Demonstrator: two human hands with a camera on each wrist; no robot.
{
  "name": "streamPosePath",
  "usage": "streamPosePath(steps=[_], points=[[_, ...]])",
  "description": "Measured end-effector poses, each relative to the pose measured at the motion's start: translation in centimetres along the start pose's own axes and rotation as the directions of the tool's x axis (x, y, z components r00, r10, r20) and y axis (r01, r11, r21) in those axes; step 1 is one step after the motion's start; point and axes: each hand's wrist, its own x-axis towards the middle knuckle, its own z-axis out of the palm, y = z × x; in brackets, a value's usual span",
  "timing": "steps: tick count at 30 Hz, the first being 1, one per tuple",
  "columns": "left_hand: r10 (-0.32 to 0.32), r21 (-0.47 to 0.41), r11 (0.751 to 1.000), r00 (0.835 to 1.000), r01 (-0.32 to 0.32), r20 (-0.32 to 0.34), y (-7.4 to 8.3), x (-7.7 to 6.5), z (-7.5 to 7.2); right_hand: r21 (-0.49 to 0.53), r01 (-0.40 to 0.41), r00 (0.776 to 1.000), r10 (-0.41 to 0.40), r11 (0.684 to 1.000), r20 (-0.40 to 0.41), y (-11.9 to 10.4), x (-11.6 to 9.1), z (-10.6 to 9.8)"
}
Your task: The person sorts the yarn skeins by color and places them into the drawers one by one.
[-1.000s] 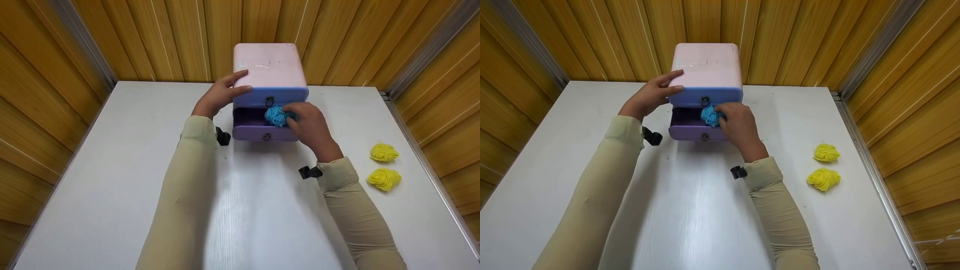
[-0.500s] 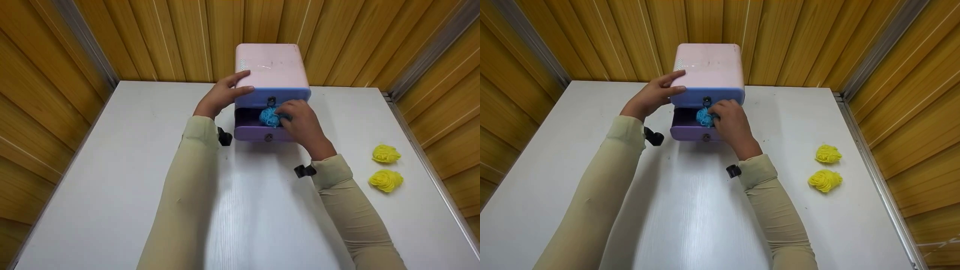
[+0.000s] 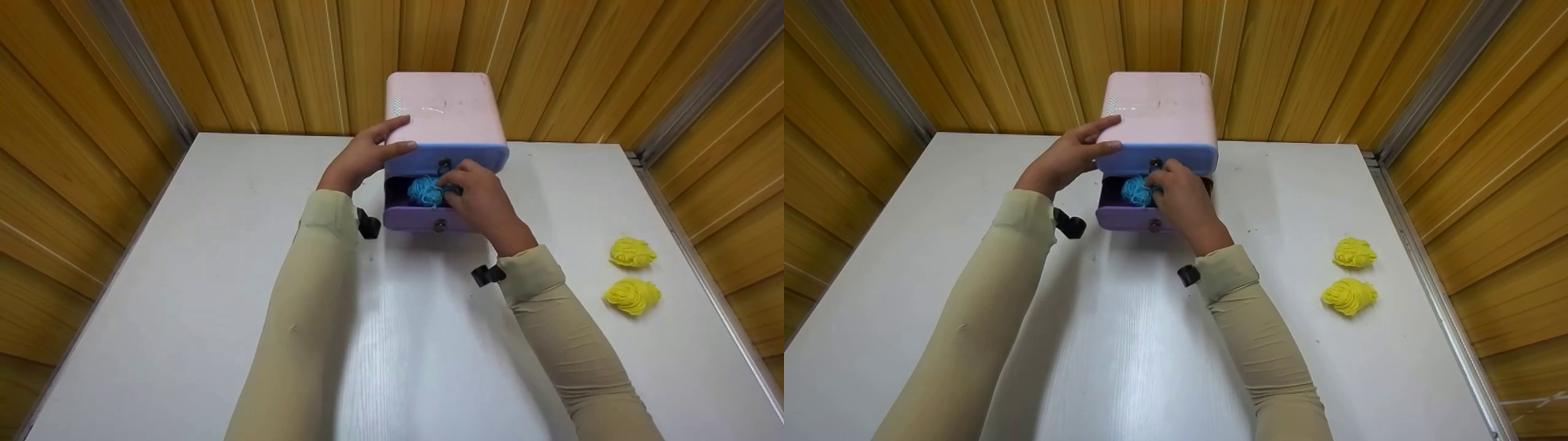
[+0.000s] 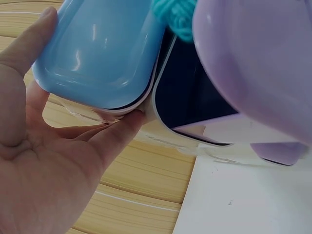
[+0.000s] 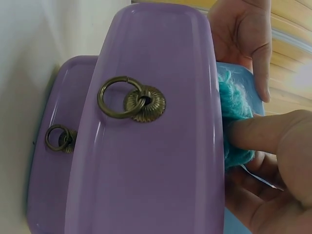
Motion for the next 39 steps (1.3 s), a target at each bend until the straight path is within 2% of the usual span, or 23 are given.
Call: streamPosePath(steps=[3,7,11,18,26,29,33,39], points=[[-0.003,-0.001,1.0,1.0,0.003,-0.005,-0.4,0.5,0.0,-0.016,-0.021,0.998,0.021,1.0,0.052,-0.3,0.4,0.1],[-0.017,0.0,1.0,1.0,0.017,-0.005,-0.2,0.3,-0.1,-0.037,-0.049,0.991,0.053,0.998,0.124,-0.7,1.1,0.2],[-0.034,0.005,0.999,0.999,0.034,0.003,0.9,-0.7,0.0,-0.066,-0.057,0.984,0.067,0.996,0.166,-1.1,1.7,0.4],[-0.041,0.002,0.999,0.999,0.041,0.012,2.2,-2.3,0.1,-0.113,-0.013,0.982,0.034,0.994,0.185,-1.8,2.6,0.8],[-0.023,-0.022,0.999,0.999,0.024,0.026,2.0,-2.3,0.1,-0.103,-0.046,0.948,0.076,0.994,0.308,-2.0,2.2,0.0],[-0.023,-0.006,1.0,0.999,0.024,0.022,2.1,-2.4,0.1,-0.068,-0.021,0.962,0.038,0.997,0.269,-2.3,1.8,-0.8],[-0.013,-0.012,1.0,1.0,0.013,0.027,2.0,-2.3,0.1,0.004,0.052,0.988,-0.052,0.999,0.149,-2.5,0.8,-1.6],[-0.025,-0.008,1.0,1.0,0.026,0.016,2.0,-2.3,0.0,0.056,0.151,0.989,-0.151,0.987,-0.001,-2.1,-1.3,-1.8]])
